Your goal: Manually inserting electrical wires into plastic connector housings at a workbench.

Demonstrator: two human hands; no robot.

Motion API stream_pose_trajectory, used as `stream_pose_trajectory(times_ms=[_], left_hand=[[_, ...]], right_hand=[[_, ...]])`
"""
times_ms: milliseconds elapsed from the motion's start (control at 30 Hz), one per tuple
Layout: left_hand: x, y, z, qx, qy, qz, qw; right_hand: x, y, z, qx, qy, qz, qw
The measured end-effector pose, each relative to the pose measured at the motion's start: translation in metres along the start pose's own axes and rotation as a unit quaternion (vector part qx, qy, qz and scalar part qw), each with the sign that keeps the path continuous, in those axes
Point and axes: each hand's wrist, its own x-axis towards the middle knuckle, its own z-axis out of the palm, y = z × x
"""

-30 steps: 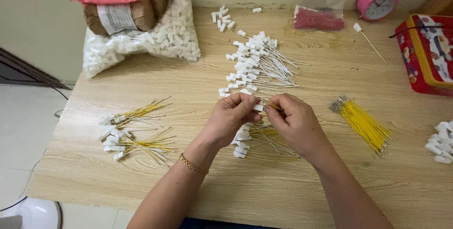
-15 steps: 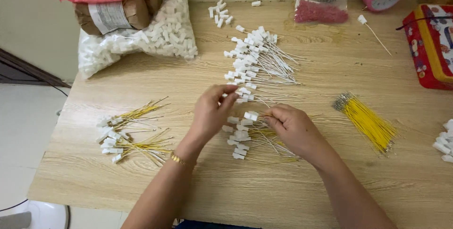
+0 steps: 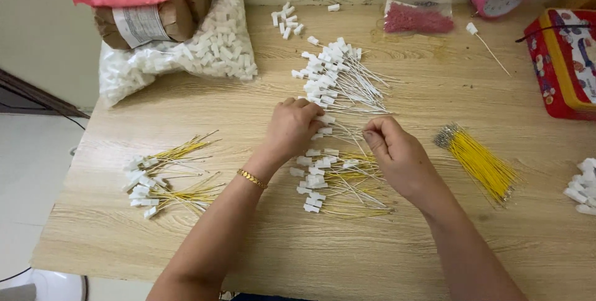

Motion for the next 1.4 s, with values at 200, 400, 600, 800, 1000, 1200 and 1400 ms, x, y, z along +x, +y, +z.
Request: stream_pose_trajectory(times_ms=[200,400,600,800,1000,1200,1400], left_hand=[[-0.021,0.033,-0.064,-0.418,-0.033,-0.129,0.898],[-0.047,0.064,-0.084,-0.671,0.027,-0.178,0.719],[-0.058,0.071,-0.076,-0.759,0.030,-0.209,0.615],[-0.059,0.067,-0.074,-0.799,0.024,-0.218,0.560],[-0.060,0.067,-0.073,-0.822,0.023,-0.222,0.524],[-0.060,0.063,-0.064,-0.832,0.026,-0.231,0.504],[-0.060,0.065,-0.067,-0.822,0.017,-0.230,0.520]], right_hand=[[0.005,0.002,0.006,0.126,0.004,-0.055,0.990],[-0.006,-0.014,0.010,0.184,0.008,-0.049,0.982],[-0.017,-0.030,0.007,0.133,0.024,-0.071,0.988],[-0.019,-0.024,0.009,0.122,0.059,-0.085,0.987],[-0.023,-0.037,0.006,0.076,0.072,-0.131,0.986],[-0.023,-0.039,0.009,0.055,0.088,-0.137,0.985],[-0.024,-0.041,0.007,0.066,0.065,-0.136,0.986]])
